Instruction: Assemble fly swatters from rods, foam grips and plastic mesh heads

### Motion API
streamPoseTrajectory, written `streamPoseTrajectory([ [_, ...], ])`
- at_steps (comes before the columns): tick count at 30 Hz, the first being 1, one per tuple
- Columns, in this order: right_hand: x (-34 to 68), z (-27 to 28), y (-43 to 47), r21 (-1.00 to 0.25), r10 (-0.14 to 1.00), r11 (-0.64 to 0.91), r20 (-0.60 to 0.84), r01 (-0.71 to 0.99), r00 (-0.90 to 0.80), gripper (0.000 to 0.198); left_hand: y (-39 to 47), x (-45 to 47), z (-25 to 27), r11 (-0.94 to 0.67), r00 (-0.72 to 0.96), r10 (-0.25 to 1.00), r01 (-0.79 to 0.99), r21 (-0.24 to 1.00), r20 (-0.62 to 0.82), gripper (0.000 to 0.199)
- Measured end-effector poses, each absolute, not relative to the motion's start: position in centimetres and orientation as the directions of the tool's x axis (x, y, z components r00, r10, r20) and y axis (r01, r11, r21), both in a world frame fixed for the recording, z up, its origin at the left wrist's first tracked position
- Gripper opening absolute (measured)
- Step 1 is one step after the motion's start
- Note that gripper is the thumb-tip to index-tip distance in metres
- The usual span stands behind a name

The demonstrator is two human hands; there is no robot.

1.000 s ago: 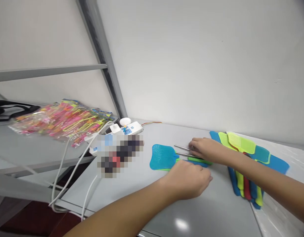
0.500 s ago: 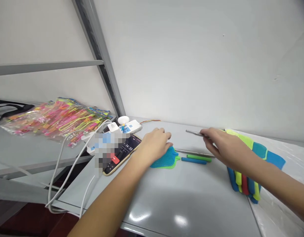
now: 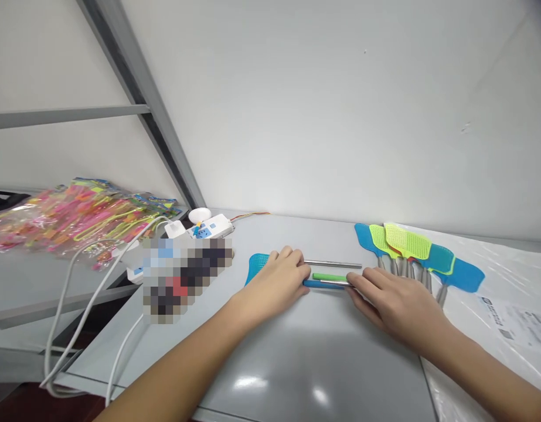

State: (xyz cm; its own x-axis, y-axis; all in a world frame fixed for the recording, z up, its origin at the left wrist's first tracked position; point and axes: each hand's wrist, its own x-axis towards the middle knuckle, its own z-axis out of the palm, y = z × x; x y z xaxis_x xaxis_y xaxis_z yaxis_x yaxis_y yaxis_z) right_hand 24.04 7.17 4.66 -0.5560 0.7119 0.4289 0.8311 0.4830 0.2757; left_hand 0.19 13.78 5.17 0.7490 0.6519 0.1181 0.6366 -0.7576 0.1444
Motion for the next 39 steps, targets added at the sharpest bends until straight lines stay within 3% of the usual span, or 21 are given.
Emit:
streamPoseTrajectory([
  [4,24.5,5.0,7.1,0.198,0.699,0.478,0.504,0.856,-0.507,0.014,13.5,0.1,6.5,-0.787,0.772,0.612,0.574,0.228,0.169,0.008],
  [7,25.1,5.2,7.1,0.074,0.698,0.477,0.573,0.876,-0.429,0.011,12.8,0.3,8.1,-0.785,0.775,0.586,0.47,0.403,0.237,0.01],
  [11,25.9,5.2,7.1,-0.148,0.732,0.47,0.617,0.87,-0.29,0.006,11.8,1.2,8.1,-0.739,0.76,0.574,0.32,0.593,0.305,0.007],
  [14,25.9,5.3,6.8,-0.409,0.804,0.412,0.584,0.814,-0.113,0.011,11.1,2.4,6.6,-0.7,0.736,0.596,0.28,0.657,0.321,0.009],
  [16,25.6,6.0,6.6,-0.661,0.844,0.363,0.532,0.657,0.07,0.021,10.8,3.1,5.4,-0.641,0.708,0.644,0.294,0.709,0.29,0.011],
  [18,25.2,7.2,6.4,-0.882,0.882,0.343,0.421,0.324,0.213,0.032,10.5,3.6,4.5,-0.564,0.669,0.701,0.309,0.766,0.247,0.013],
  [19,24.9,8.0,6.4,-0.935,0.904,0.332,0.354,0.128,0.242,0.036,10.4,3.8,4.1,-0.525,0.652,0.722,0.302,0.796,0.229,0.013],
  [21,24.3,9.7,6.3,-0.937,0.94,0.295,0.25,-0.186,0.23,0.042,10.1,4.1,3.6,-0.457,0.641,0.741,0.259,0.851,0.202,0.011],
  [23,23.7,11.1,6.4,-0.906,0.955,0.274,0.216,-0.322,0.206,0.044,9.8,4.3,3.3,-0.412,0.656,0.73,0.2,0.889,0.191,0.009],
  [29,20.9,11.9,6.8,-0.892,0.949,0.308,0.266,-0.331,0.167,0.044,9.2,4.5,3.1,-0.379,0.696,0.692,0.12,0.918,0.194,0.009],
  [34,18.6,11.2,7.3,-0.897,0.972,0.234,0.218,-0.376,0.086,0.043,9.3,4.4,2.5,-0.318,0.7,0.698,0.115,0.941,0.151,0.01],
  [39,17.7,11.2,7.7,-0.916,0.967,0.256,0.25,-0.308,0.059,0.042,9.6,4.4,2.3,-0.266,0.677,0.726,0.112,0.958,0.122,0.006],
])
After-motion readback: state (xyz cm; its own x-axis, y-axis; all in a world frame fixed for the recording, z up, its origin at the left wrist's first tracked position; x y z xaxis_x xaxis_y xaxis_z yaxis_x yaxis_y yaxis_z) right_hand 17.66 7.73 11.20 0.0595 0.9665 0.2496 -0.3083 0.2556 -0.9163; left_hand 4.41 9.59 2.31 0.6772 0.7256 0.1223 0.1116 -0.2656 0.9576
